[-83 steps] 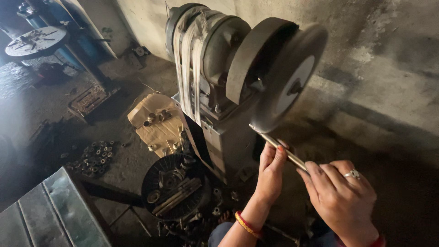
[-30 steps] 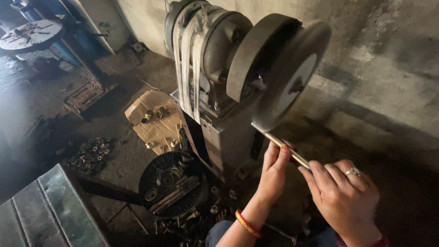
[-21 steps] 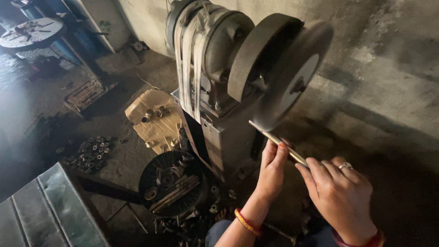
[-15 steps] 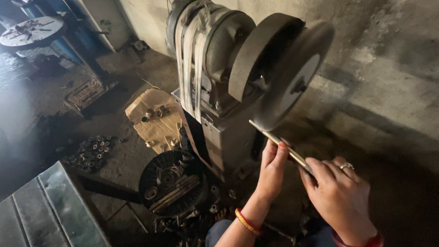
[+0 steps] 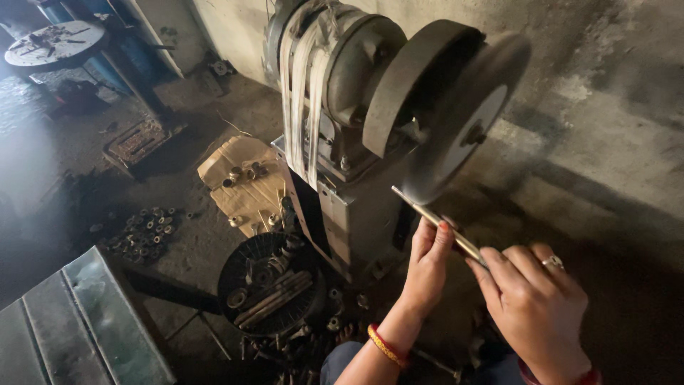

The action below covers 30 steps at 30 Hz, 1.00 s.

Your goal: The person holds a long metal rod with both hands and presses it against a rotating grinding wheel to smooth or shape its surface. They repeatedly rotate and reposition the rod while maintaining contact with the wheel.

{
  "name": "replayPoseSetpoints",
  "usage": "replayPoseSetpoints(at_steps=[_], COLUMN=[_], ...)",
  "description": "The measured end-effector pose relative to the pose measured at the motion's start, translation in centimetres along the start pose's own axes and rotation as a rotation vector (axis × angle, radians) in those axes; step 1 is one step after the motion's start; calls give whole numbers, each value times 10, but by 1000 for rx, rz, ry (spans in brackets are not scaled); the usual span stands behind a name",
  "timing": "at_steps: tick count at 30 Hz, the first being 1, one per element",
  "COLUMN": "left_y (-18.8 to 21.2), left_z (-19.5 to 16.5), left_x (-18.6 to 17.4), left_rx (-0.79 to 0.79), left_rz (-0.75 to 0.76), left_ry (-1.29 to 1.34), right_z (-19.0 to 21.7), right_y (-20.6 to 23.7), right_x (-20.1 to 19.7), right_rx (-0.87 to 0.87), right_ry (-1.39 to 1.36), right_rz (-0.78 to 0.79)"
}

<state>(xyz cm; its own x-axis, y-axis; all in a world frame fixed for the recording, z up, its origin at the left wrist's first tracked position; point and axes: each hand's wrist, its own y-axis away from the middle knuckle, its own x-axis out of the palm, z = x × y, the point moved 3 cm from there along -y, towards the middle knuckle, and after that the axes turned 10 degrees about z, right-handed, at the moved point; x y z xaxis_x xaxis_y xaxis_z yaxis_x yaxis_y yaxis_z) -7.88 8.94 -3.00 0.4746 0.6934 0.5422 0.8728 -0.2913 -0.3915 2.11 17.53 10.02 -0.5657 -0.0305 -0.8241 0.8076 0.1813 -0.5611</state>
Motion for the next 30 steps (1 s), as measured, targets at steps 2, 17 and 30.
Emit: replayPoseSetpoints(at_steps=[2,17,30], left_y=[1,2,2], left_z=[1,15,8], left_x=[0,-8,-4], left_rx=[-4,4,-18], left_rz=[-3,26,-1], left_ry=[16,-15,8], right_z=[1,-10,-7], right_y=[-1,3,3], right_x=[0,17,11], right_rx=[-7,0,-51], right_ry=[12,-87,-94], right_rz=[19,22,-22])
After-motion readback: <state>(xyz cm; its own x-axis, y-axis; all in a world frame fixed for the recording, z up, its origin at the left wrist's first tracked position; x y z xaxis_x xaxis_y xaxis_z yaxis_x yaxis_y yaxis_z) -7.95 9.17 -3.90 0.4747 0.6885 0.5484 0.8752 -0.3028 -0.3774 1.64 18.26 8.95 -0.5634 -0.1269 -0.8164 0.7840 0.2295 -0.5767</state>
